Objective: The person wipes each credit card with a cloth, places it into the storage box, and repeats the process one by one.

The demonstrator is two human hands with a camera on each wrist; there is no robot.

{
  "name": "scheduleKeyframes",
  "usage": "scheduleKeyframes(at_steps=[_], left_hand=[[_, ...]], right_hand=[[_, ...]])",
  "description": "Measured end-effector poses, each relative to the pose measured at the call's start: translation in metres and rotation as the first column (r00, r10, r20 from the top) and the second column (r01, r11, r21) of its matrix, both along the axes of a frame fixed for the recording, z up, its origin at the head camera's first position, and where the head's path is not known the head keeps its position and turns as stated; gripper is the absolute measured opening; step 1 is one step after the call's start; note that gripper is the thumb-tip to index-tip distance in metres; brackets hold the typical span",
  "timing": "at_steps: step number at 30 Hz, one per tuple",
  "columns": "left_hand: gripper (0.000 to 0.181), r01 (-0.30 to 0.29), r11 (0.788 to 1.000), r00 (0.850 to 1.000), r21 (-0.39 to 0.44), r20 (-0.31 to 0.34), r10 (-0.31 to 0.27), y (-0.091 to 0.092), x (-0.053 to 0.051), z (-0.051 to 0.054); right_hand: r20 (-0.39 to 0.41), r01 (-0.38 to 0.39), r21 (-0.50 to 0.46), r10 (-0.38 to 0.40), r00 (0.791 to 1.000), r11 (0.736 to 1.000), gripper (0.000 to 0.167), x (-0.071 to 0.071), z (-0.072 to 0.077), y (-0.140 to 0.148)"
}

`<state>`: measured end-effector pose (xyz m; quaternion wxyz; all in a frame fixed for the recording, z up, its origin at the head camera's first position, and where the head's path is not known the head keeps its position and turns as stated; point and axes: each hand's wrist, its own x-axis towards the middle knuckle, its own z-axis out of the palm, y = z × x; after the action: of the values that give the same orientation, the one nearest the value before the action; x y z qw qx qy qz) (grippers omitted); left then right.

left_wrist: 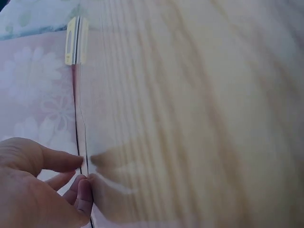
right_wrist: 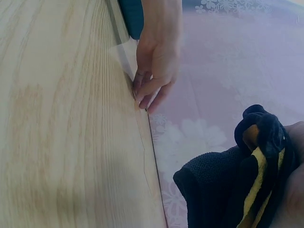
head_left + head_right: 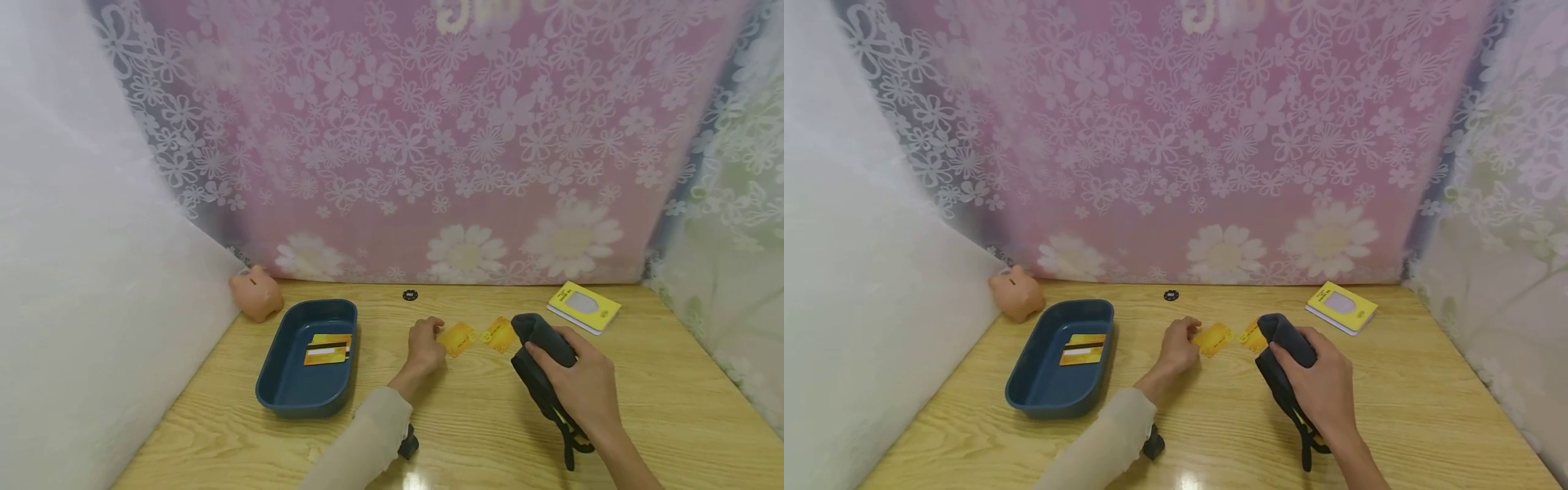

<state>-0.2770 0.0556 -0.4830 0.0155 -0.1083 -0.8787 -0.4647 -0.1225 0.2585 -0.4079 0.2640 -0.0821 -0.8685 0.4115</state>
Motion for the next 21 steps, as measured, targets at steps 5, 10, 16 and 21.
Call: scheduleKeyframes(at_steps=[5, 10, 16, 21], left_hand=[[0.05, -0.001, 1.0, 1.0, -0.004, 0.019, 0.001, -0.0027, -0.001, -0.0001], [0.067, 0.014, 0.998, 0.999, -0.064, 0.033, -0.012, -0.002, 0.0008, -0.0001], [0.063, -0.003, 0.996, 0.999, -0.089, 0.034, 0.006, -0.0008, 0.0012, 0.0013], [0.061, -0.002, 0.993, 0.999, -0.115, 0.045, 0.007, -0.0003, 0.002, 0.003]], right_hand=[[-0.01, -0.01, -0.006, 0.01, 1.0, 1.0, 0.041, -0.0015, -0.0017, -0.0006], [-0.016, -0.008, -0.003, 0.008, 1.0, 1.0, 0.041, -0.0008, -0.0024, -0.0008], [0.003, 0.003, -0.002, -0.003, 1.0, 1.0, 0.044, 0.002, -0.0015, 0.0021], [0.01, 0.004, 0.001, -0.004, 1.0, 1.0, 0.045, 0.0035, -0.0015, 0.0058]])
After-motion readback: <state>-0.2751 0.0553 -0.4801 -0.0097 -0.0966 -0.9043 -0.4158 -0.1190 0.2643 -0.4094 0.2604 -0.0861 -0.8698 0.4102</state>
